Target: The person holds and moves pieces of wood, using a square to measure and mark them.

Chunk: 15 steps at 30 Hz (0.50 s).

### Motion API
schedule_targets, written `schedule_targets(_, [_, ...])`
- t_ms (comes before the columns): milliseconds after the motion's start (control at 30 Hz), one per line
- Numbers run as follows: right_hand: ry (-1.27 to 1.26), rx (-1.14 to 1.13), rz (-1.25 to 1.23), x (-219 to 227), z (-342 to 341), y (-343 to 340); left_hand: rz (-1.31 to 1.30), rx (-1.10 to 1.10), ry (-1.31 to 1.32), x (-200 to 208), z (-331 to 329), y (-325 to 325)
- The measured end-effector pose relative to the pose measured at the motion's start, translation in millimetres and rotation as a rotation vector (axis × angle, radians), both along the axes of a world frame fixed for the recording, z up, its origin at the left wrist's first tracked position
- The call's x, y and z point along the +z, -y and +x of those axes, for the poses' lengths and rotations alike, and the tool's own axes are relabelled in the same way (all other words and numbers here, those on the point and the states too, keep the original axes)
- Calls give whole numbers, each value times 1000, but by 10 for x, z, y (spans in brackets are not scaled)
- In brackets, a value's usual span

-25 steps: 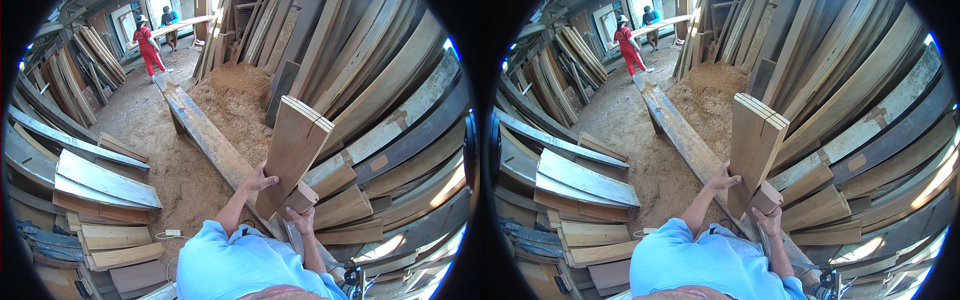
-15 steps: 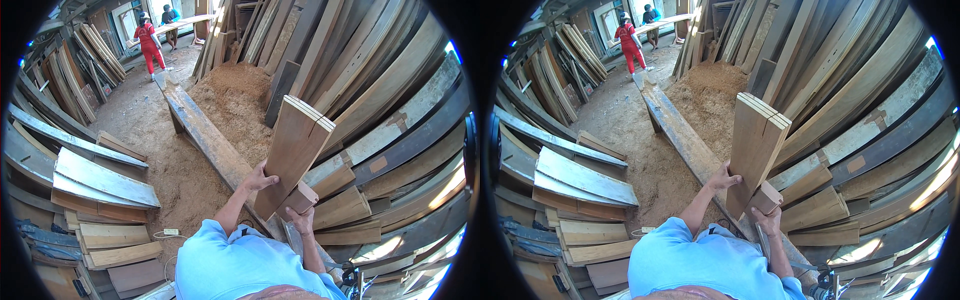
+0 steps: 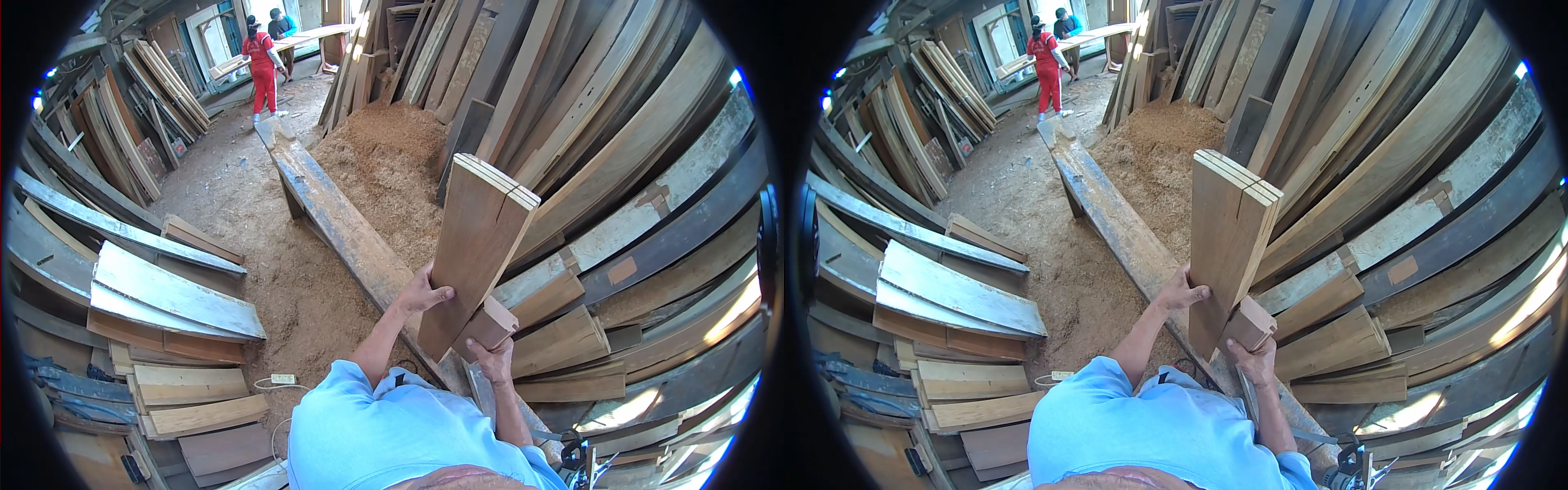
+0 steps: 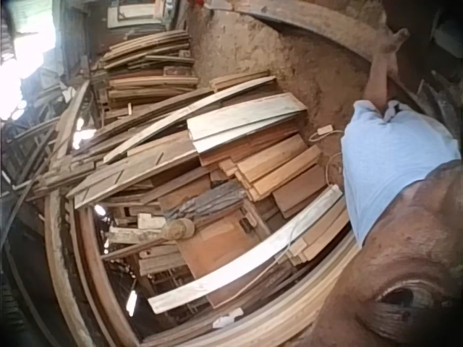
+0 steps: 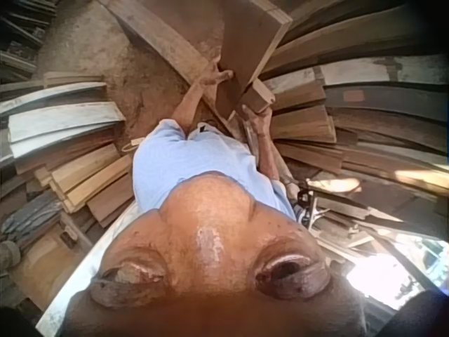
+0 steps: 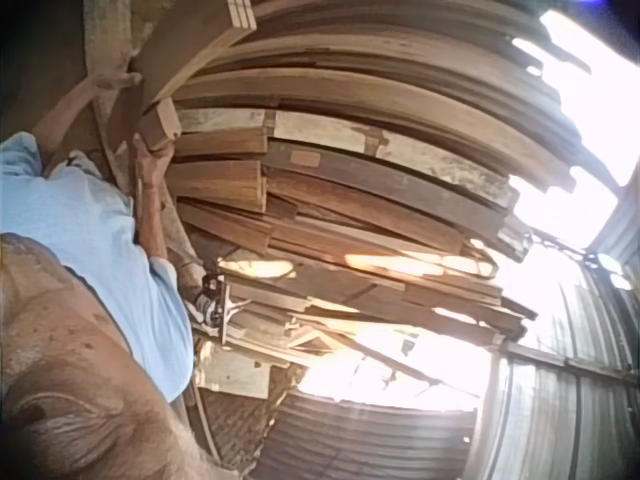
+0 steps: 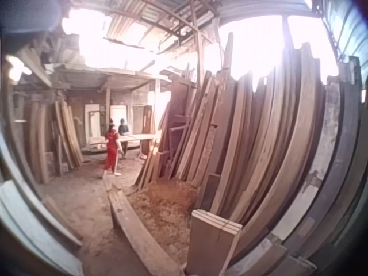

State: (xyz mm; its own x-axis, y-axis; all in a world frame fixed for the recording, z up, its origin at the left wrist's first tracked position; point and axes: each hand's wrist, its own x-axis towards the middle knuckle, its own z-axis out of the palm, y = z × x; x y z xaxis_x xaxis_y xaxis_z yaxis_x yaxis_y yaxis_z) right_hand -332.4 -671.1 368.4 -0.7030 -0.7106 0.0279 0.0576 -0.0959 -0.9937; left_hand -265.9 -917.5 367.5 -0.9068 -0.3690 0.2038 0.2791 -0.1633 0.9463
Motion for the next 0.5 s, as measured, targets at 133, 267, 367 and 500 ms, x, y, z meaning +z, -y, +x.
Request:
schedule_targets(133, [4,-6,33,-26,-20,-10,15,10,-13,74,-2,-26])
schedule_targets(267, [16,-48,-14,9,25,22,12,29,3,29,-13,-17])
schedule_targets(367, [7,-50,-29,-12,27,30,5,30,28,42,-4,-14])
schedule_targets(500, [-8,-45,-20,5,47,30,42,33,8,23,-11,-12])
